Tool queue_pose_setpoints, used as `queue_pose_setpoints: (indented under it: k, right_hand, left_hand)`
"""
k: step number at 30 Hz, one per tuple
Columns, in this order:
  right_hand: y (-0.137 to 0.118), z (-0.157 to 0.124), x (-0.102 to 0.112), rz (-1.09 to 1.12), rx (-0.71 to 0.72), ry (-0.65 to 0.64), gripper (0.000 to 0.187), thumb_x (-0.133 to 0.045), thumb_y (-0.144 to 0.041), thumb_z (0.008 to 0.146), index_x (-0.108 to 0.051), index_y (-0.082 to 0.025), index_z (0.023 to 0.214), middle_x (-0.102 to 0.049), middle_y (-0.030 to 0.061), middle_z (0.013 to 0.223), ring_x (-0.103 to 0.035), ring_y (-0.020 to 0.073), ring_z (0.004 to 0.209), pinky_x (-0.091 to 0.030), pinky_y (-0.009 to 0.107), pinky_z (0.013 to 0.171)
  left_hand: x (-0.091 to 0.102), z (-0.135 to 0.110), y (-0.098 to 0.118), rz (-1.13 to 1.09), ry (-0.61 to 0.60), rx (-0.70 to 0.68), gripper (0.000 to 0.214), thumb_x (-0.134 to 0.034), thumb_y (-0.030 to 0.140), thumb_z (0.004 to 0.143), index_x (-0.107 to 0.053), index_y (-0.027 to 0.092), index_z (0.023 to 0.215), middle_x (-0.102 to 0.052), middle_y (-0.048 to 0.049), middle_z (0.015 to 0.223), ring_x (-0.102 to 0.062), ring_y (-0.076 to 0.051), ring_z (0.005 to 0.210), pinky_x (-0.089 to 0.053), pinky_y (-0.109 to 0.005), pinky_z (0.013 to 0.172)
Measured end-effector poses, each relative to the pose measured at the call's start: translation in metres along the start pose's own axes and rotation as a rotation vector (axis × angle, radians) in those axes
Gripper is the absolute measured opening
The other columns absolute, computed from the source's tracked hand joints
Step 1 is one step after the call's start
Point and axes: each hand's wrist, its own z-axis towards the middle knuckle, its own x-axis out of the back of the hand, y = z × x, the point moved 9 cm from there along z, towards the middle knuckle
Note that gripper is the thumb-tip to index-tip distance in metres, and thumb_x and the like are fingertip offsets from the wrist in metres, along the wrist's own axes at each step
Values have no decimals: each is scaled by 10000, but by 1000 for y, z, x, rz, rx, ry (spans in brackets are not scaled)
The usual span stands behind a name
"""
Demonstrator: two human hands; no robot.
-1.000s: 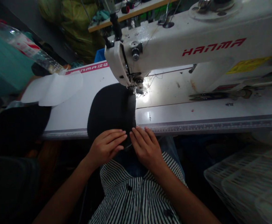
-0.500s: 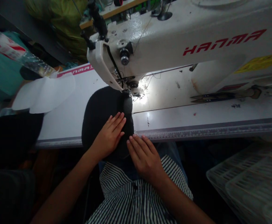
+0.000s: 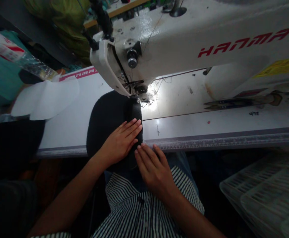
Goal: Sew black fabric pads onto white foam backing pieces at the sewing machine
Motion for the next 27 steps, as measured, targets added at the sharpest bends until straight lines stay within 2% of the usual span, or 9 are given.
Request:
queue_pose_setpoints:
  k: [4,8,13,17,19,23,27]
  right_hand:
    - [3,9,-1,5,7,-50,387,-417,-64,1004,-685,-141,1271,-716,98,1323,-631,244,1290,-290,513,1254]
    - [13,35,-2,5,44,-66,349,-441,-68,1000,-708,-141,1212,-749,96,1256,-673,247,1209,-334,521,1226]
    - [33,66,-11,-1,43,-85,354,-457,-67,984,-703,-135,1229,-759,100,1226,-676,255,1176,-391,522,1182]
    - [50,82,-19,13,35,-82,350,-446,-73,990,-698,-118,1229,-760,103,1216,-675,259,1153,-398,527,1167]
    - [59,91,-23,24,25,-81,346,-446,-72,991,-697,-112,1226,-760,100,1215,-676,259,1149,-399,525,1164]
    - [79,115,-32,52,-61,-117,315,-473,-102,997,-709,-137,1201,-758,95,1226,-692,248,1084,-464,496,1093]
    - [99,135,-38,97,-227,-139,297,-503,-140,1004,-718,-215,1194,-775,52,1174,-707,245,963,-504,493,987]
  left_hand:
    - [5,13,-8,-3,34,19,354,-524,240,1061,-578,137,1396,-574,-114,1527,-494,-246,1446,-446,-433,1175]
    - [9,32,-26,2,65,22,321,-609,221,1018,-605,139,1328,-613,-120,1466,-557,-266,1368,-492,-434,1115]
    - [11,57,-48,14,77,-8,326,-637,204,997,-603,129,1312,-624,-144,1399,-604,-268,1291,-522,-430,1085]
    - [13,60,-58,48,94,-28,304,-607,206,1009,-613,124,1302,-673,-141,1244,-672,-272,1124,-593,-416,927]
    - [14,57,-61,32,110,-63,280,-583,202,1025,-623,135,1294,-680,-132,1250,-673,-264,1132,-599,-404,917]
    - [16,57,-76,-43,150,-97,258,-564,206,1043,-647,150,1281,-700,-114,1275,-662,-250,1203,-589,-399,988]
    - [16,67,-97,-195,85,-44,256,-541,221,1054,-676,195,1270,-703,-89,1304,-685,-227,1182,-584,-407,1016]
